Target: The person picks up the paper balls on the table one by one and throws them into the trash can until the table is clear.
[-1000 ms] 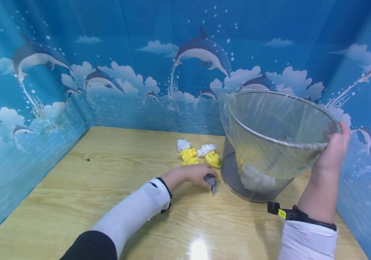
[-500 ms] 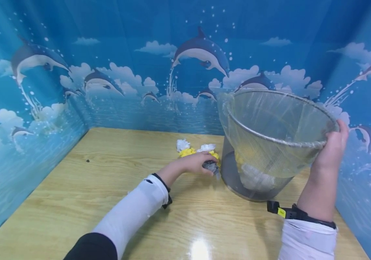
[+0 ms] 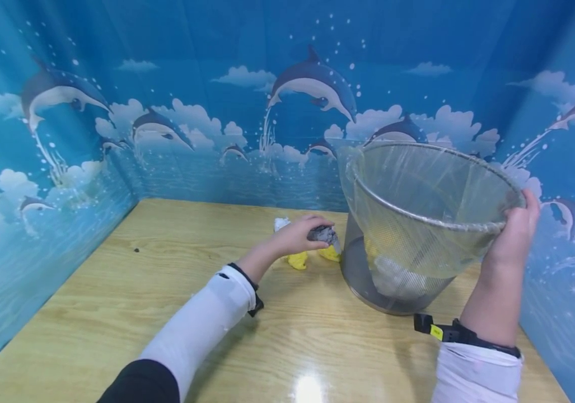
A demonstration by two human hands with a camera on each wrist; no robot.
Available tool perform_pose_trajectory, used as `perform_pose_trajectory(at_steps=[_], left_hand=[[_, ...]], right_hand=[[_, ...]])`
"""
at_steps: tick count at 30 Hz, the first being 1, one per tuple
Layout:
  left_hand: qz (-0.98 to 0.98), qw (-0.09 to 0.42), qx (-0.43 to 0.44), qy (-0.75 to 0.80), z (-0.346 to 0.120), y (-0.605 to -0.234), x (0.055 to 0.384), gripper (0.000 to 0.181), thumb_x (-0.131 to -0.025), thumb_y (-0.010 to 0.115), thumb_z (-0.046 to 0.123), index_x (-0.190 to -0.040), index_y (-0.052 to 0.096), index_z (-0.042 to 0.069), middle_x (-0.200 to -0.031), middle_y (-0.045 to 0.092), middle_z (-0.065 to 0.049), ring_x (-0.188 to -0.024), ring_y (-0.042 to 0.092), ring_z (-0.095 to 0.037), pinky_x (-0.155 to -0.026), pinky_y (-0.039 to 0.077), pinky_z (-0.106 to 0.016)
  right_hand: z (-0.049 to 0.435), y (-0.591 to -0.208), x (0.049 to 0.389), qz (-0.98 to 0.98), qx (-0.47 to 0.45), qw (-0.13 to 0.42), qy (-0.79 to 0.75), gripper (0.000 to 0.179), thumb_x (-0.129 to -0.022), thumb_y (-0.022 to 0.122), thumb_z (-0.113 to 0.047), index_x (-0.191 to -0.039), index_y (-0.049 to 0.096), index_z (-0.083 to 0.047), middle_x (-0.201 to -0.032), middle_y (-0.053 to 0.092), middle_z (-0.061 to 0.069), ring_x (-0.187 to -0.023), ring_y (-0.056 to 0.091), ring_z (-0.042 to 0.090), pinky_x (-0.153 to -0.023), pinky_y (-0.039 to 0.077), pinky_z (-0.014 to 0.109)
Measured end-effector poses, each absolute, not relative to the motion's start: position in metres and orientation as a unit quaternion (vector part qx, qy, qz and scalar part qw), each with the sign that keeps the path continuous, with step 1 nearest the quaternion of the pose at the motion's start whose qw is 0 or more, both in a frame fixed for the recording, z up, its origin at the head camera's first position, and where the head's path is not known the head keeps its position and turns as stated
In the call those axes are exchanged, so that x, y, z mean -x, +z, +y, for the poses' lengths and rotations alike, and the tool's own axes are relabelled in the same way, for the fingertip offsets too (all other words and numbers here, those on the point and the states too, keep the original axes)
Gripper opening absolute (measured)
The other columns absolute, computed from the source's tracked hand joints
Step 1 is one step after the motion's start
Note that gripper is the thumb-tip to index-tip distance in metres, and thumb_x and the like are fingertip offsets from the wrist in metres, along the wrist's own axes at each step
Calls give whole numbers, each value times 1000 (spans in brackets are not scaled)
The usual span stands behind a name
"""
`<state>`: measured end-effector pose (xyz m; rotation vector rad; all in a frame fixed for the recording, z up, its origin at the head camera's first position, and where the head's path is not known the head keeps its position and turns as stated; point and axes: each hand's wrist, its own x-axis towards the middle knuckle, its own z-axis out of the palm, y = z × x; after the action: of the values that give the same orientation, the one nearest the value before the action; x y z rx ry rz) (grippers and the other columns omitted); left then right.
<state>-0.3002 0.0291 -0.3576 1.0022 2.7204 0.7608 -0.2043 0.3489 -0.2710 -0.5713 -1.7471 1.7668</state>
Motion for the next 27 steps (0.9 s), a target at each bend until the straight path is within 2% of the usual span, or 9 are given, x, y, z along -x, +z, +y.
perform_pose_trajectory(at_steps=[8,15,23,27], left_hand=[[912,-16,-259,318,25,-330,306,55,-94,62,35,-145,45,23,-148,40,-7,-134,43,-24,-107,44,-41],[917,-43,-198,345,26,-303,310,57,-94,63,36,-146,42,25,-151,37,-5,-137,41,-22,-108,42,-39],[899,-91,-185,387,25,-263,314,58,-95,62,36,-147,40,26,-151,36,-4,-137,40,-21,-109,42,-40],[891,-113,-199,392,32,-240,312,59,-95,60,38,-148,38,27,-153,33,-2,-138,38,-18,-109,41,-35]], right_hand=[[347,-271,203,-658,218,287,661,60,-97,18,-16,-152,17,-40,-159,-4,-20,-143,-6,-4,-118,-4,25],[347,-271,202,-658,220,285,661,60,-97,18,-17,-152,17,-41,-158,-3,-21,-142,-5,-4,-118,-3,25],[346,-272,202,-664,218,284,657,59,-97,18,-17,-152,16,-40,-159,-4,-21,-142,-7,-5,-118,-6,25],[347,-271,204,-655,210,301,660,59,-97,20,-16,-152,19,-37,-160,-1,-18,-142,-2,-3,-118,-2,24]])
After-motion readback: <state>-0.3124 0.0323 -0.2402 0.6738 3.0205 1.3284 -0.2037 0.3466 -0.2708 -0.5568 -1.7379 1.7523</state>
